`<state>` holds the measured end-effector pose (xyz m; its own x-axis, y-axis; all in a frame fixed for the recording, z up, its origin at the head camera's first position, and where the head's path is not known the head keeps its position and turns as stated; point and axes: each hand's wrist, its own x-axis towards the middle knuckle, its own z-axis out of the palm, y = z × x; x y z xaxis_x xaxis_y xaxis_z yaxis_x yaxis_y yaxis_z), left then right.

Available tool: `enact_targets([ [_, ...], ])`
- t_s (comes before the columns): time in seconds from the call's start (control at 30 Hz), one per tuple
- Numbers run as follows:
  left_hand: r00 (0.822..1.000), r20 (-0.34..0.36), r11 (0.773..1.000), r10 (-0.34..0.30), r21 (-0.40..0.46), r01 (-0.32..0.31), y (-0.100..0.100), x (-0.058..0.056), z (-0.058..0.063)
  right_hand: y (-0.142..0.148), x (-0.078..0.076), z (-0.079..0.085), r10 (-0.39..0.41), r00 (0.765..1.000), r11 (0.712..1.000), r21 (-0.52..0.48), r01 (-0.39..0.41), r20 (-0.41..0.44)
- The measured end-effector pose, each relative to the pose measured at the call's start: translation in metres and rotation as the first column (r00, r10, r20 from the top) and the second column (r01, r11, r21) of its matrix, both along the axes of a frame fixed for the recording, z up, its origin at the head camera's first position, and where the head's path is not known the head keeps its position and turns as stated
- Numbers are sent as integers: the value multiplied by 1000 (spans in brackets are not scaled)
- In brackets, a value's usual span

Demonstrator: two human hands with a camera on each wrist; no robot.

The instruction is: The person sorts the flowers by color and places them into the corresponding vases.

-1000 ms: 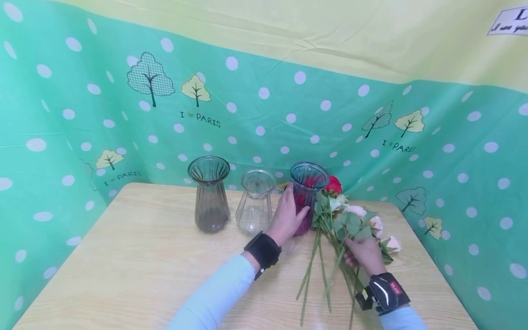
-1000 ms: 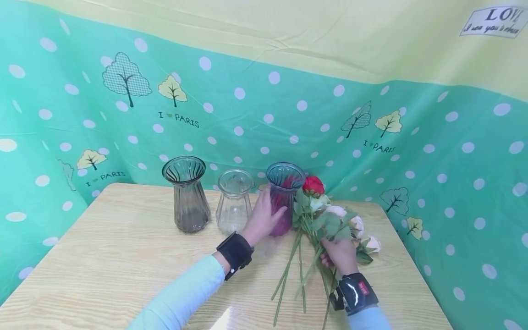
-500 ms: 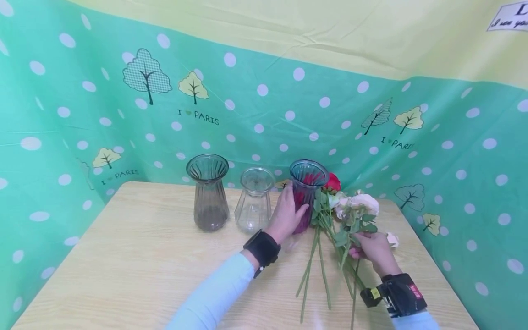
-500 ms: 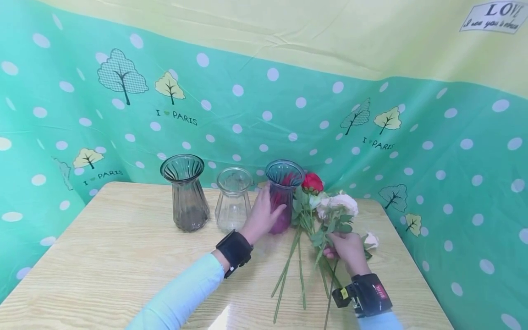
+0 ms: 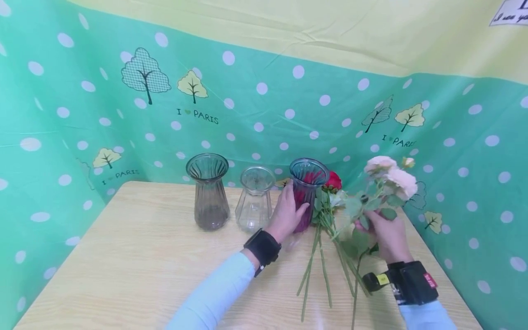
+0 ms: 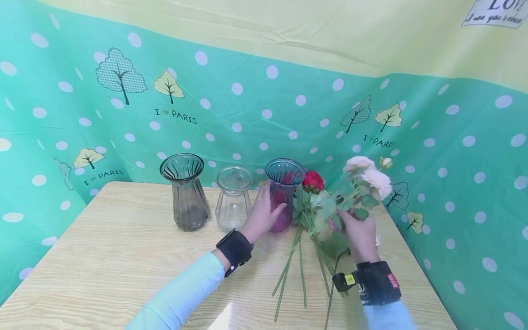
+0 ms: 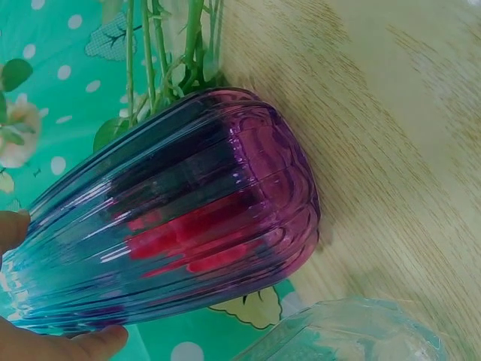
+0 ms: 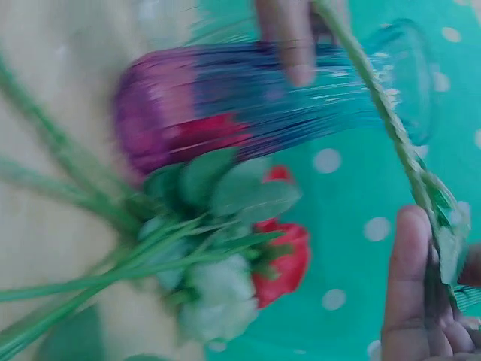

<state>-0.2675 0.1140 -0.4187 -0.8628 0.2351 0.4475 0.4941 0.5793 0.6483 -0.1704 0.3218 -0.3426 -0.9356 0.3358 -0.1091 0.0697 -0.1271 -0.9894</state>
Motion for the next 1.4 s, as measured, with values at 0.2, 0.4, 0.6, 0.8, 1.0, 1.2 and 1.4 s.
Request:
enact_targets([
  [0.2, 1000, -3, 1000, 1, 2, -1, 0, 0, 0, 2, -13, 27, -82, 981, 941, -339, 18, -177],
  [0.4, 1000, 27, 1000, -7, 3, 7, 0, 0, 1, 0, -28, 46, -257, 941, 869, -480, 125, -221],
  [0.6, 999, 45, 1000, -11, 4, 11, -1, -1, 3, -2, -41, 54, -401, 890, 831, -496, 252, -218],
  [0.8, 998, 64, 1000, -12, 0, 12, -1, -1, 4, -5, -52, 55, -496, 846, 811, -451, 371, -197],
  [1.0, 998, 67, 1000, -14, 7, 13, -2, 0, 4, -16, -62, 54, -504, 839, 830, -386, 403, -208],
  [1.2, 997, 77, 1000, -14, 4, 13, -2, 2, 5, -31, -68, 53, -441, 844, 886, -300, 354, -306],
  [1.4, 997, 75, 1000, -18, 9, 17, -2, 1, 4, -37, -73, 60, -399, 850, 914, -218, 342, -343],
])
